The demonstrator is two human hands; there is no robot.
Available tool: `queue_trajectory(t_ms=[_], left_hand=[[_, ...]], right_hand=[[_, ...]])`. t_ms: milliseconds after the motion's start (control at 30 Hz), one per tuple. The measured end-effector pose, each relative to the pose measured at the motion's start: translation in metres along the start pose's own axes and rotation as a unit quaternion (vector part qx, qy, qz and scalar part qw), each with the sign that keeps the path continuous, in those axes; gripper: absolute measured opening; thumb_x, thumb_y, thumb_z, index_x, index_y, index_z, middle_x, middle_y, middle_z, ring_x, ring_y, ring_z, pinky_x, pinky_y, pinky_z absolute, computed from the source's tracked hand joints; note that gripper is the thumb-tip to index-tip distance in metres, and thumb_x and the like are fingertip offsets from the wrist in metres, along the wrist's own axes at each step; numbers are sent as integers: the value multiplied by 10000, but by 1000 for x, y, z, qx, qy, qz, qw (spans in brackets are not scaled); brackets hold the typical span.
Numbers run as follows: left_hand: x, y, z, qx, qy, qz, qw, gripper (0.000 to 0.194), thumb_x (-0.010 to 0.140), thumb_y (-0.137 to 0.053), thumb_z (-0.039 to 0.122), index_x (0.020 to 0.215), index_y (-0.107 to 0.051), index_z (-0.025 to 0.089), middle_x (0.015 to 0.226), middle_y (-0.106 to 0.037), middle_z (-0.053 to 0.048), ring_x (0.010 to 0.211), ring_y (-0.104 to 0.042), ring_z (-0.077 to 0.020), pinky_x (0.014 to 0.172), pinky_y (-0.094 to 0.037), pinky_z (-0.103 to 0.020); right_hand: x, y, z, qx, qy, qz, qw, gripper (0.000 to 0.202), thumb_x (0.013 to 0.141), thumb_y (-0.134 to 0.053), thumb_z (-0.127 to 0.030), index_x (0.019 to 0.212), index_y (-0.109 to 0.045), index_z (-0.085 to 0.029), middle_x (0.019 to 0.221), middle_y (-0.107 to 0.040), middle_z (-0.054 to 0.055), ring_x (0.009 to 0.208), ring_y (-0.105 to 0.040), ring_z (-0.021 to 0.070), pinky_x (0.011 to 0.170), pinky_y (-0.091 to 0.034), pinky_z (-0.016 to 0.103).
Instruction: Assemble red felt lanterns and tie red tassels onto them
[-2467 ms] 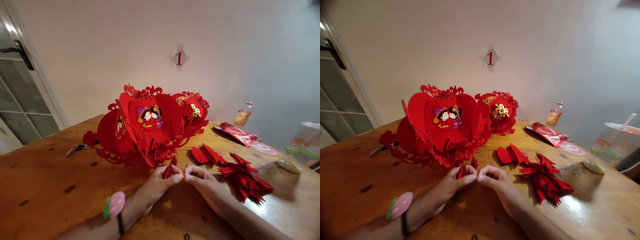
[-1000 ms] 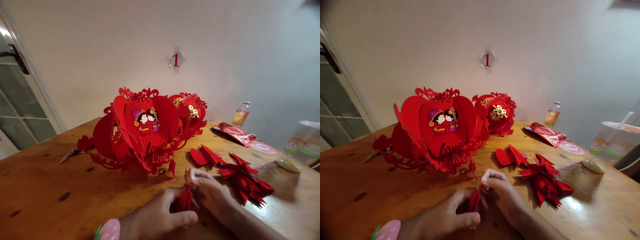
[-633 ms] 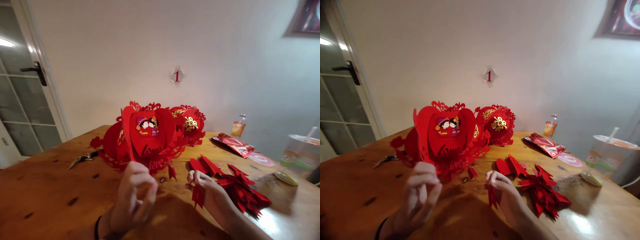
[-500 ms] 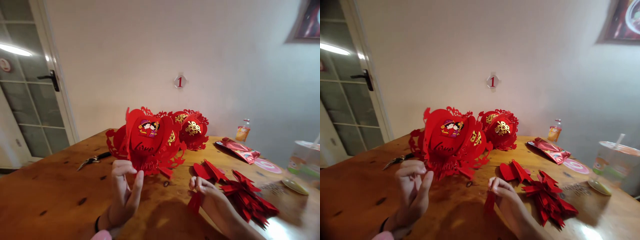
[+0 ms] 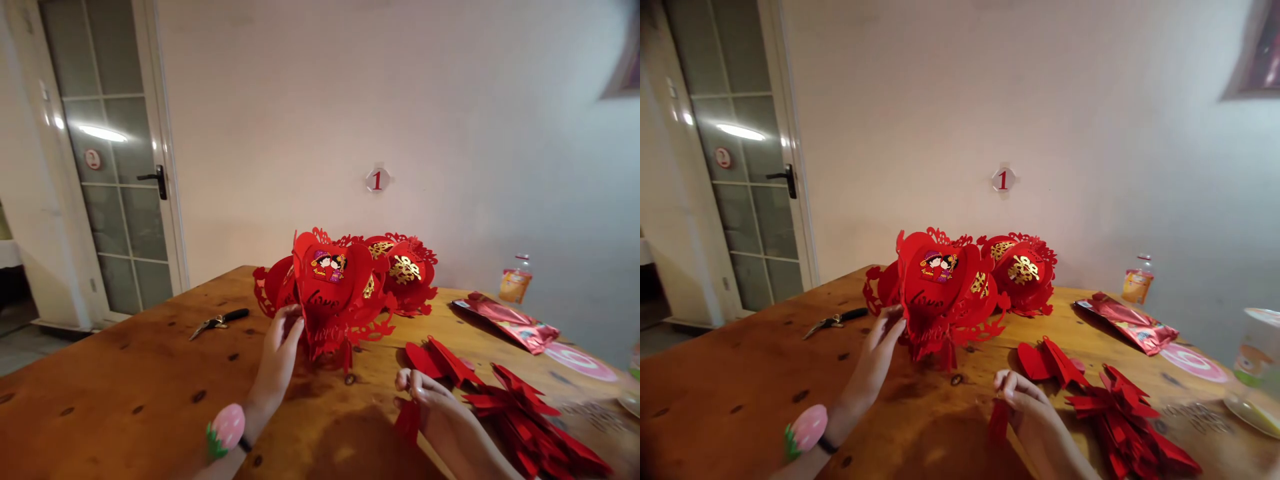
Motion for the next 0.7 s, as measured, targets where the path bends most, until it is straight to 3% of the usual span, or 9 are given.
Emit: queue_trajectory(t_ms=[300,500,700], left_hand=[[-35,-38,45,155,-172,-139,963,227,844,-492,253,1054,-564,206,1033,-566,-58,971,-556,-178,891,-440,-326],[-56,-50,62,214,-263,-167,926,374,866,-448,194,1236,-473,243,1138,-526,-79,1093,-496,-192,971,-404,-368],[-67,-57,71,241,-305,-190,901,336,883,-445,193,1213,-489,238,1093,-575,-69,1004,-548,-176,896,-456,-325]], right_hand=[[-3,-7,-1,-11,4,-19,1000,192,576,-733,-315,575,-583,-194,788,-475,23,744,-423,155,656,-370,244],[-10,-1,-35,-97,100,7,990,147,664,-685,-319,625,-583,-220,837,-460,20,834,-413,178,739,-364,271],[-20,-36,-43,-164,109,-38,980,147,705,-667,-305,632,-572,-218,963,-471,29,891,-430,187,742,-368,278]])
Point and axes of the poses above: each hand's wrist, its own x-axis towards the middle knuckle, its own y-axis out of the back of the hand, z = x × y, the point moved 9 cm from there along x, towards the middle knuckle
